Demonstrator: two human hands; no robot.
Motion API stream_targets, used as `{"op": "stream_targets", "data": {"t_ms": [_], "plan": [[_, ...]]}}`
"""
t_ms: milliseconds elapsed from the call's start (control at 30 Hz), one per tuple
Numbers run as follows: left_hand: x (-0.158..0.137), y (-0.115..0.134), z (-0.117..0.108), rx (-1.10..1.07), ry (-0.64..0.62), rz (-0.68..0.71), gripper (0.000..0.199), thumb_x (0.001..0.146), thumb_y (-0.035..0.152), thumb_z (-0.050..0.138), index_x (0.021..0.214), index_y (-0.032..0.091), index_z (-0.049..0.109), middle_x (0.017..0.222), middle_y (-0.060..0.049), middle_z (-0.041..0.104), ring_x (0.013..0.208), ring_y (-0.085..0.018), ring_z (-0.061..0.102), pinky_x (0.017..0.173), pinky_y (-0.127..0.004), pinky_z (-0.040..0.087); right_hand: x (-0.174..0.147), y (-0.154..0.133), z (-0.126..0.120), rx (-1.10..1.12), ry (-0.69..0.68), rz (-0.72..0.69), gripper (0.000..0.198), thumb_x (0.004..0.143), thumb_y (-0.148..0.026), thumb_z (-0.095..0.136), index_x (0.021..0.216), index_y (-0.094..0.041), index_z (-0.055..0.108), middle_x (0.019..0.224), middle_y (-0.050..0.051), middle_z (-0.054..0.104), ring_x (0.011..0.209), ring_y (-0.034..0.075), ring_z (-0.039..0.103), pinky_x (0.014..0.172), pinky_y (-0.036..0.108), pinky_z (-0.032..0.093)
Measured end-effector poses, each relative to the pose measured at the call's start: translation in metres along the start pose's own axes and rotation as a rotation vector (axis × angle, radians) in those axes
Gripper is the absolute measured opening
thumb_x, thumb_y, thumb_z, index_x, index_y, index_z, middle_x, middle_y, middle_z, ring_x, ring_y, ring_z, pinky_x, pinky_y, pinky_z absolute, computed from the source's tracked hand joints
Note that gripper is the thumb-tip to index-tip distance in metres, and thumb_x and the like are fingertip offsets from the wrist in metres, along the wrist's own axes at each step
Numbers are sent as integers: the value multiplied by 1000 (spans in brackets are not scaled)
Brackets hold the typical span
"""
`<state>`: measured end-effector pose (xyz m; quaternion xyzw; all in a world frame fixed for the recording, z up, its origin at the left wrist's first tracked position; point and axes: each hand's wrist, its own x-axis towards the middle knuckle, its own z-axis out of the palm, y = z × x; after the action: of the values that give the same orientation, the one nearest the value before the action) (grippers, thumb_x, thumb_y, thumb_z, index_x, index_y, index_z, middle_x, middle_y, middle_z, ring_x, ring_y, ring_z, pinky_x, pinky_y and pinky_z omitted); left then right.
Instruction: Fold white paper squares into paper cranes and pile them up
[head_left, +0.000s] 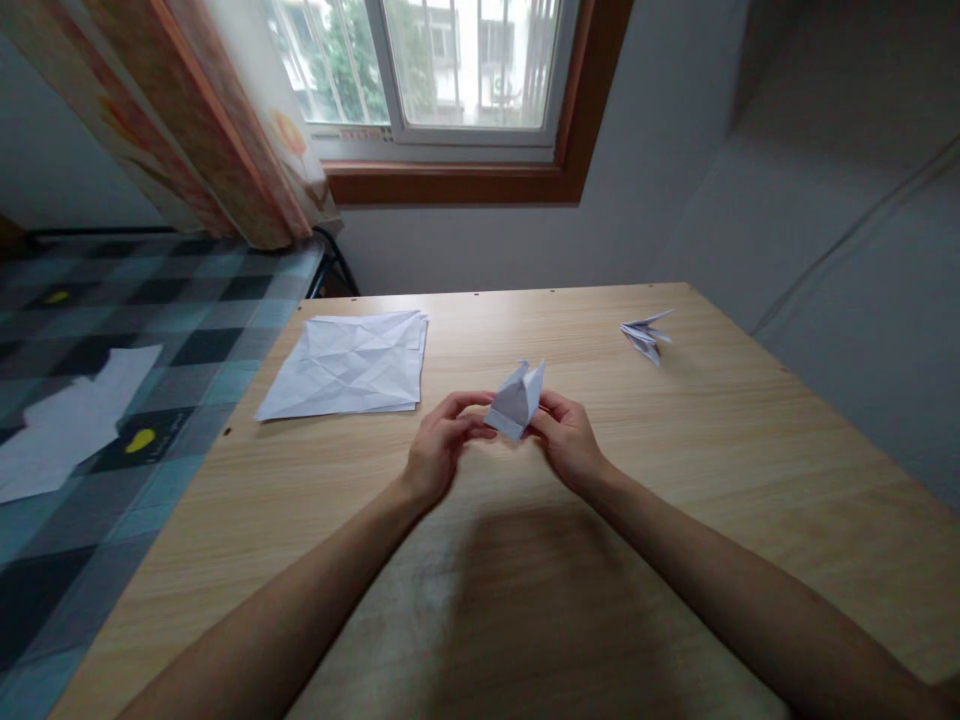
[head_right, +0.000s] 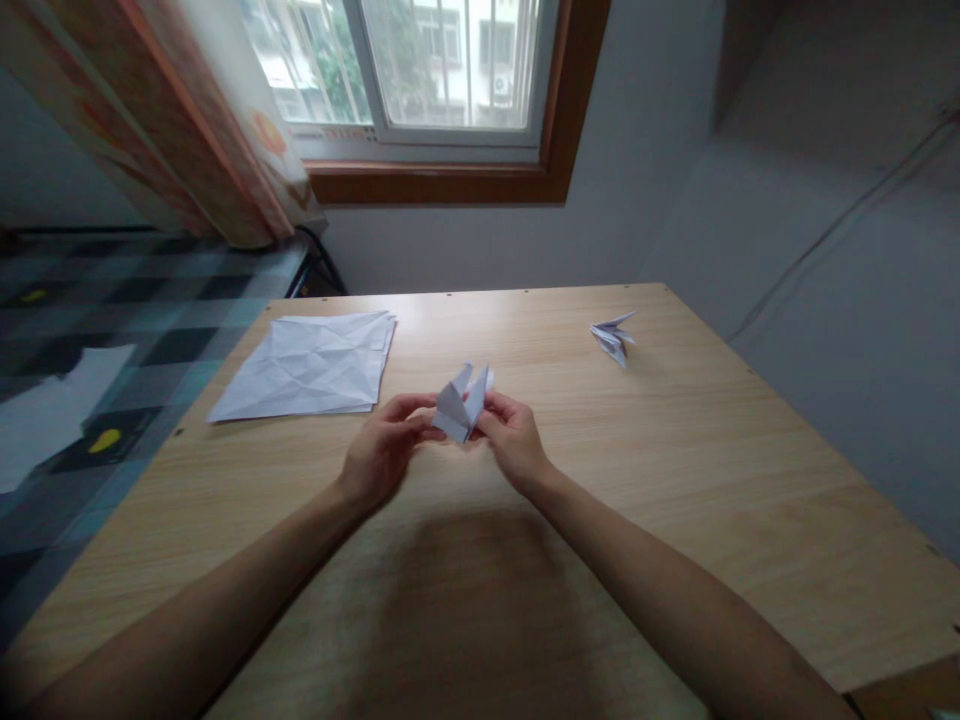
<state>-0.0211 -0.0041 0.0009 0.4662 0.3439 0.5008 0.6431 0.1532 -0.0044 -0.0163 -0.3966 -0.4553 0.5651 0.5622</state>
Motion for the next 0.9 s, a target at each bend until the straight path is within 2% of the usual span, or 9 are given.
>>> {"op": "stream_targets", "data": {"t_ms": [100,200,300,367,400,567,667,767,900], "plan": [[-2,0,3,91,-20,12,31,69,25,75,98,18,66,92,-4,74,83,-20,69,77,-31,52,-1,-1,2,-45,5,-11,18,72,-27,68,89,-19,72,78,-1,70,63,13,59,58,24,48],[-2,-2,5,149,43,48,28,69,30,78,85,17,59,77,0,70,69,-15,67,68,-27,52,-5,-1,6,-42,-24,-42,24,74,-30,70,96,-21,67,78,-1,67,65,13,61,58,25,50],[0,-3,5,162,129,75,32,67,30,80,76,19,51,64,6,59,55,-10,60,57,-22,49,-9,-3,11,46,-20,-87,52,71,-29,77,116,-28,51,85,-3,67,70,14,65,65,28,54],[2,-3,5,136,152,82,36,65,31,82,74,19,48,64,7,57,53,-8,57,55,-21,48,-10,-4,12,107,8,-82,66,67,-28,81,121,-31,41,93,-3,68,74,15,68,72,32,56],[2,-2,4,115,147,75,37,65,32,82,74,19,48,65,7,56,53,-8,57,54,-21,48,-10,-5,12,127,14,-61,68,66,-28,82,119,-31,40,95,-2,69,74,15,69,73,33,57],[1,-2,4,133,59,17,32,69,36,80,77,17,56,63,5,58,54,-9,55,54,-21,47,-11,-3,12,108,-66,13,46,62,-29,86,95,-24,55,88,-1,70,78,16,69,76,32,56],[-1,-4,5,168,42,20,30,73,40,77,78,16,61,66,3,61,57,-9,56,56,-21,44,-13,-1,13,92,-126,18,38,64,-30,85,91,-22,59,84,-1,70,74,14,66,70,29,55],[-4,-7,6,177,-22,-6,33,73,42,77,87,15,64,76,-1,68,66,-13,62,63,-24,48,-14,0,12,83,-117,33,36,67,-34,84,90,-22,58,74,-4,66,61,11,60,58,24,49],[-7,-9,6,314,-90,38,32,73,34,79,96,15,68,96,-8,74,86,-20,68,79,-31,52,-11,2,8,53,-72,8,34,68,-36,84,84,-21,57,73,-4,64,57,9,56,55,22,45]]}}
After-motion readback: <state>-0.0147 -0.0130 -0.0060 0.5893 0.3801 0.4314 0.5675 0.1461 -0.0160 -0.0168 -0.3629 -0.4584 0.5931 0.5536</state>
